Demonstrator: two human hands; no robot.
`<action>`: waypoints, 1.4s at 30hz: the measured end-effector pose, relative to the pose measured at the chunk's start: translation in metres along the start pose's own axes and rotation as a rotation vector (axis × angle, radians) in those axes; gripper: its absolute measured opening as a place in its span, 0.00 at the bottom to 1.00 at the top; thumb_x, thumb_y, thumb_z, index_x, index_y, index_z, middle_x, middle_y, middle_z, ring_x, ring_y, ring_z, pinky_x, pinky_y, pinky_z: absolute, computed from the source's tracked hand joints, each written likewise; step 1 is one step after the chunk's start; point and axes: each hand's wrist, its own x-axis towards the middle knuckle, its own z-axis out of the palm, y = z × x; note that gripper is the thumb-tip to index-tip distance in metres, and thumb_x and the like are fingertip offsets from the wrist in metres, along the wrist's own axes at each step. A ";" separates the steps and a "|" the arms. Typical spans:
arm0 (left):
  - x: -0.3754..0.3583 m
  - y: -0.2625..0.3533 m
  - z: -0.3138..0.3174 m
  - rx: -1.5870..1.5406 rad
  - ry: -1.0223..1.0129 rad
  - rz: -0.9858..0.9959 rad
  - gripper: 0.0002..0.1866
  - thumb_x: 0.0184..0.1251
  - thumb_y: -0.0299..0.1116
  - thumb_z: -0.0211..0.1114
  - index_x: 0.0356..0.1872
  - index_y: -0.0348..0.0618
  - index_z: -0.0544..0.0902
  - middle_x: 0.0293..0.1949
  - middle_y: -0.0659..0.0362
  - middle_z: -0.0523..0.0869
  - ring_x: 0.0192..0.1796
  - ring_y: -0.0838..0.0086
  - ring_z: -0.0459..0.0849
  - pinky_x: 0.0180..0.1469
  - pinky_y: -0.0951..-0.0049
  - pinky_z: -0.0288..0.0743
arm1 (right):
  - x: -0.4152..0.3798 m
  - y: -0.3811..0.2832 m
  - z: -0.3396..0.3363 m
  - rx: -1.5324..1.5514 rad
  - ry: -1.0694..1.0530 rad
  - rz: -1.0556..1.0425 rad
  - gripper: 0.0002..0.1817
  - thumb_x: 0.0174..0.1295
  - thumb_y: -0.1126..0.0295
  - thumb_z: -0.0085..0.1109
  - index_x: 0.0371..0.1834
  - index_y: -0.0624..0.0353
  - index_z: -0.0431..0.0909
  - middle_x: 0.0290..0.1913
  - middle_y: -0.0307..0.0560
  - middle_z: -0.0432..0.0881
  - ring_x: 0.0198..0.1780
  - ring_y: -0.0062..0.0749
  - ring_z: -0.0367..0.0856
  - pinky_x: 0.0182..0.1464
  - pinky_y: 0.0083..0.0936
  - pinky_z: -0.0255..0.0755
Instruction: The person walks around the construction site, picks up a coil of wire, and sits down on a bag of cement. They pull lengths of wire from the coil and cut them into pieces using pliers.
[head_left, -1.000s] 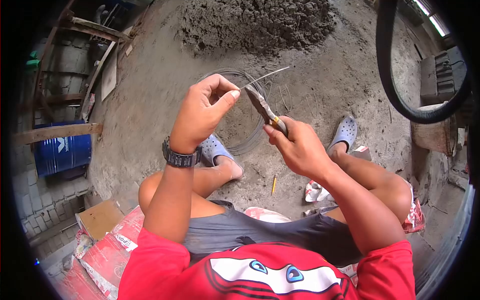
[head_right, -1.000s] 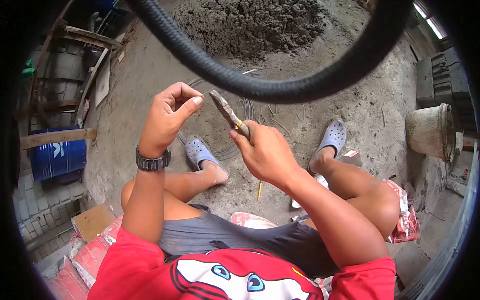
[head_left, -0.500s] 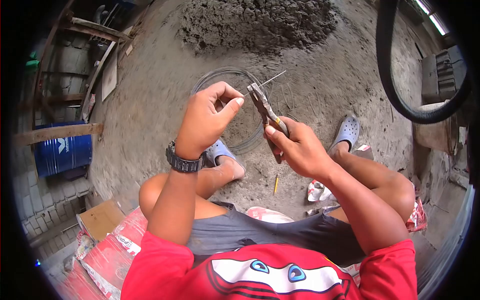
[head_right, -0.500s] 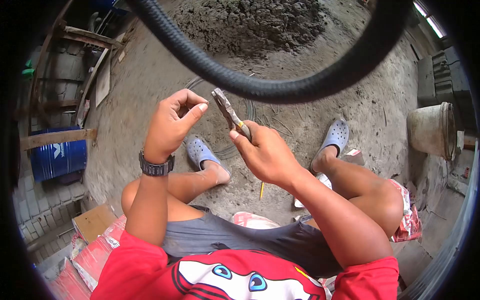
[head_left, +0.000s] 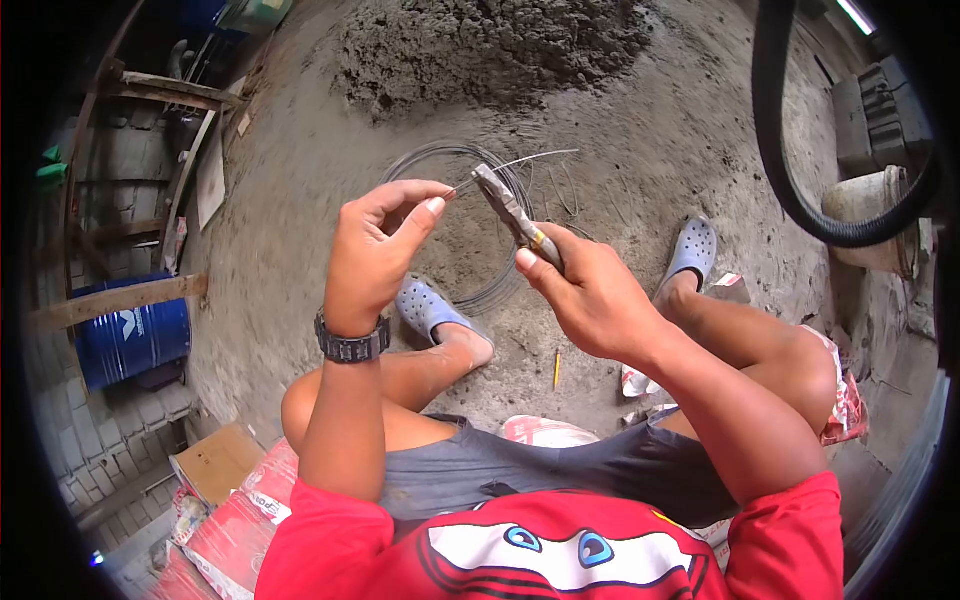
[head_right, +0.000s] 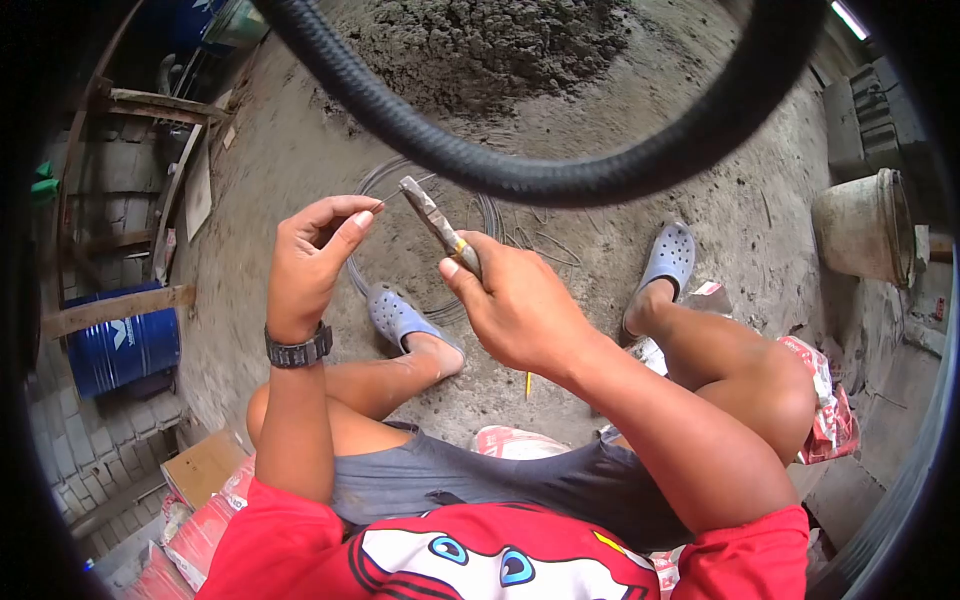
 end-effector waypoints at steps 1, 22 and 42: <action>0.000 0.000 0.000 0.002 -0.007 0.003 0.10 0.78 0.28 0.70 0.52 0.34 0.91 0.44 0.64 0.92 0.46 0.85 0.84 0.51 0.81 0.77 | 0.001 0.000 0.000 -0.012 -0.015 0.011 0.16 0.81 0.60 0.54 0.48 0.66 0.78 0.34 0.65 0.84 0.43 0.68 0.84 0.46 0.56 0.73; 0.001 -0.005 0.003 0.011 -0.014 -0.027 0.10 0.79 0.30 0.71 0.52 0.36 0.92 0.46 0.63 0.93 0.47 0.85 0.84 0.51 0.82 0.75 | -0.002 0.007 0.000 -0.086 0.021 -0.089 0.16 0.80 0.61 0.55 0.41 0.65 0.77 0.36 0.67 0.84 0.45 0.70 0.83 0.49 0.60 0.73; -0.001 -0.001 0.007 0.008 0.003 0.021 0.12 0.81 0.29 0.68 0.58 0.36 0.91 0.48 0.63 0.93 0.48 0.86 0.84 0.52 0.83 0.75 | -0.001 0.009 0.002 -0.114 0.070 -0.111 0.15 0.79 0.61 0.56 0.45 0.65 0.79 0.40 0.66 0.84 0.48 0.68 0.83 0.51 0.58 0.72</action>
